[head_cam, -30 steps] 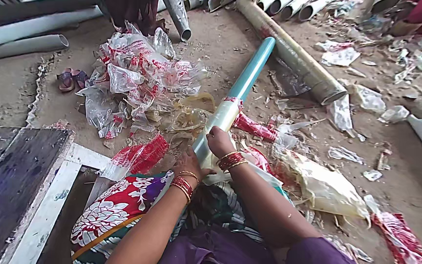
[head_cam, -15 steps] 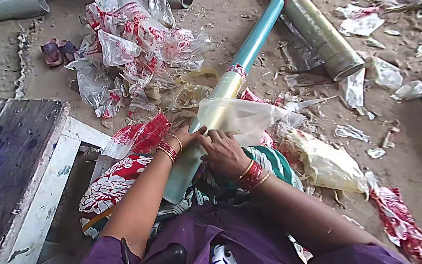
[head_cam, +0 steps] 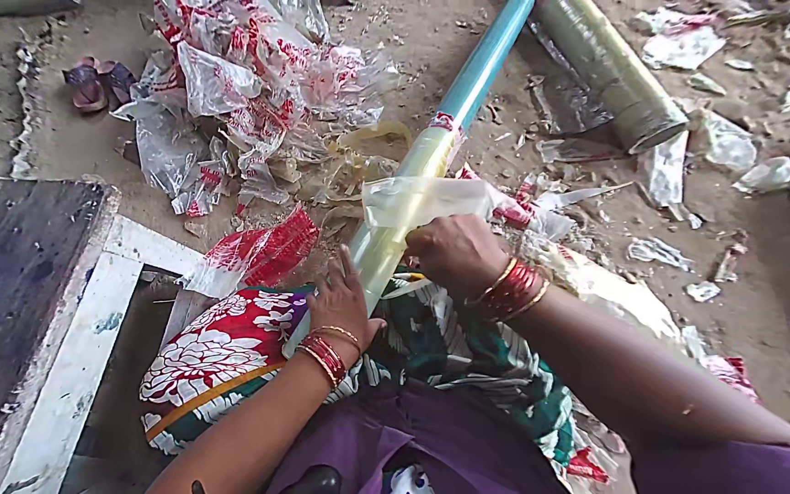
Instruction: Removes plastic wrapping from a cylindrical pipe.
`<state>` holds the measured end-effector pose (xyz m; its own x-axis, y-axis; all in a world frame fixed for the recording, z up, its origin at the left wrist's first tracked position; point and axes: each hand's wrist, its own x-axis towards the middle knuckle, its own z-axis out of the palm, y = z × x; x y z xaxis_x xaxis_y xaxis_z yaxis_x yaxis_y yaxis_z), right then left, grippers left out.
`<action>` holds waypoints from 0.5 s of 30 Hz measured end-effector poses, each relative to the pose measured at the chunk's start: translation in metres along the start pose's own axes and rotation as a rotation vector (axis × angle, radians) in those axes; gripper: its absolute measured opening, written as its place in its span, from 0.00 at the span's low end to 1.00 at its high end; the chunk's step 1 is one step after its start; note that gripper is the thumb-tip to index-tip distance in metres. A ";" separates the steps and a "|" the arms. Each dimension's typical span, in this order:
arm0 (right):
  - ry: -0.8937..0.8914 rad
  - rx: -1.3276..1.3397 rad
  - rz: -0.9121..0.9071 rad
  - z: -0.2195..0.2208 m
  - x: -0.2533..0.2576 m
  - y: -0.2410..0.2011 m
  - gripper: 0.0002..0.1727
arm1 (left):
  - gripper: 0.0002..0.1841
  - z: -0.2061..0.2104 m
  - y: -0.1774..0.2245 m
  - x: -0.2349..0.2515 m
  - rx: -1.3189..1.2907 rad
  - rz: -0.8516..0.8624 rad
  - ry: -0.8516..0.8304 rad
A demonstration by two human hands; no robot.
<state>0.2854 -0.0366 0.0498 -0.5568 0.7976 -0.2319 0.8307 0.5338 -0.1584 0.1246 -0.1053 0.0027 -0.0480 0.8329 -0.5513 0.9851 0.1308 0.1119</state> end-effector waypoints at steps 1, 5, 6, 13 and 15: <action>0.026 -0.010 0.010 -0.012 -0.001 0.008 0.13 | 0.72 -0.005 -0.005 0.002 -0.032 -0.030 -0.020; -0.011 -0.048 0.030 -0.048 -0.002 0.034 0.17 | 0.64 -0.020 -0.029 0.010 -0.176 -0.025 -0.055; -0.013 -0.022 0.025 -0.053 -0.003 0.038 0.17 | 0.63 -0.021 -0.037 0.010 -0.240 -0.013 -0.074; 0.003 0.808 0.490 -0.064 0.041 0.104 0.08 | 0.54 -0.027 -0.075 -0.007 -0.537 0.009 -0.163; 0.123 0.843 0.657 -0.052 0.058 0.134 0.08 | 0.55 -0.022 -0.080 -0.003 -0.503 0.002 -0.150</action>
<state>0.3646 0.0962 0.0651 0.0410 0.9057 -0.4220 0.6716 -0.3377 -0.6595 0.0427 -0.1069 0.0136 0.0141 0.7519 -0.6591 0.7820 0.4025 0.4759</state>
